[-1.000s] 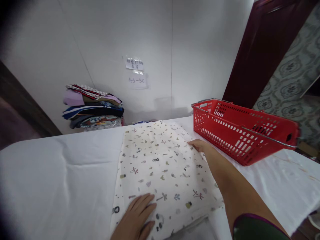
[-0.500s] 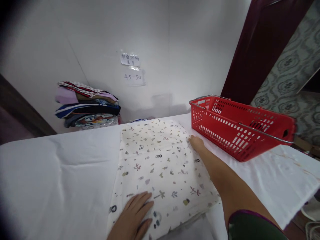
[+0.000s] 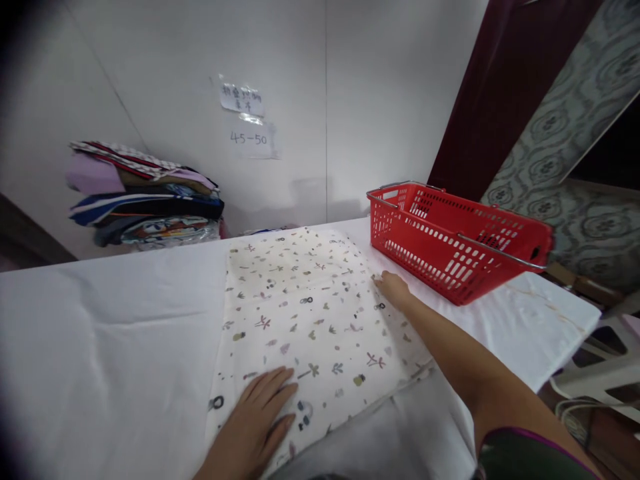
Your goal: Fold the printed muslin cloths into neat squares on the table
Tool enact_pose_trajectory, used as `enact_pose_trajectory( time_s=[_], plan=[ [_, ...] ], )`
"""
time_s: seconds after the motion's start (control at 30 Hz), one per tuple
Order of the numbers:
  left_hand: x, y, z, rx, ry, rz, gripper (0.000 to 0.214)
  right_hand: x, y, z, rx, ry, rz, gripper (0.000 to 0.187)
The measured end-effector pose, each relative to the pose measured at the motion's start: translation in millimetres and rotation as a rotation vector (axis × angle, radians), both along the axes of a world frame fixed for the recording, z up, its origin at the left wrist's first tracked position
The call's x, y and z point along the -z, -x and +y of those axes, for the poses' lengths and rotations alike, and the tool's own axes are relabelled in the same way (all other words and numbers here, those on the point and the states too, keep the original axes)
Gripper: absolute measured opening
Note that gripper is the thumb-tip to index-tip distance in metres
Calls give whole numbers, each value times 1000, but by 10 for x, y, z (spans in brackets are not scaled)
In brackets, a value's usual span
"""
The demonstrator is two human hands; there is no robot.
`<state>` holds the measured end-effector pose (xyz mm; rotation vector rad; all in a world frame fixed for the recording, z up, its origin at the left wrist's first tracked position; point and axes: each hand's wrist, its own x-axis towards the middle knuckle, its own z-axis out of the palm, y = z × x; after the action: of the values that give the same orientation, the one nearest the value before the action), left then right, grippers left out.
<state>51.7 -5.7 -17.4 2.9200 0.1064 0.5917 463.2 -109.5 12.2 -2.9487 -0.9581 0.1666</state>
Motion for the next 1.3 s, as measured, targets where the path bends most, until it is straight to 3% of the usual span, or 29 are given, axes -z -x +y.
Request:
enact_pose_trajectory(
  time_s=[0.37, 0.8, 1.03, 1.3],
  plan=[
    [-22, 15, -20, -18, 10, 6, 33, -13, 178, -144, -24, 54, -114, 41],
    [-29, -6, -33, -15, 47, 34, 32, 4, 624, -723, -26, 82, -145, 42],
    [-15, 1, -32, -17, 57, 12, 31, 77, 583, -753, -4, 86, -190, 35],
    [-59, -9, -37, 8, 56, -27, 27, -26, 504, -680, -43, 13, -213, 29]
  ],
)
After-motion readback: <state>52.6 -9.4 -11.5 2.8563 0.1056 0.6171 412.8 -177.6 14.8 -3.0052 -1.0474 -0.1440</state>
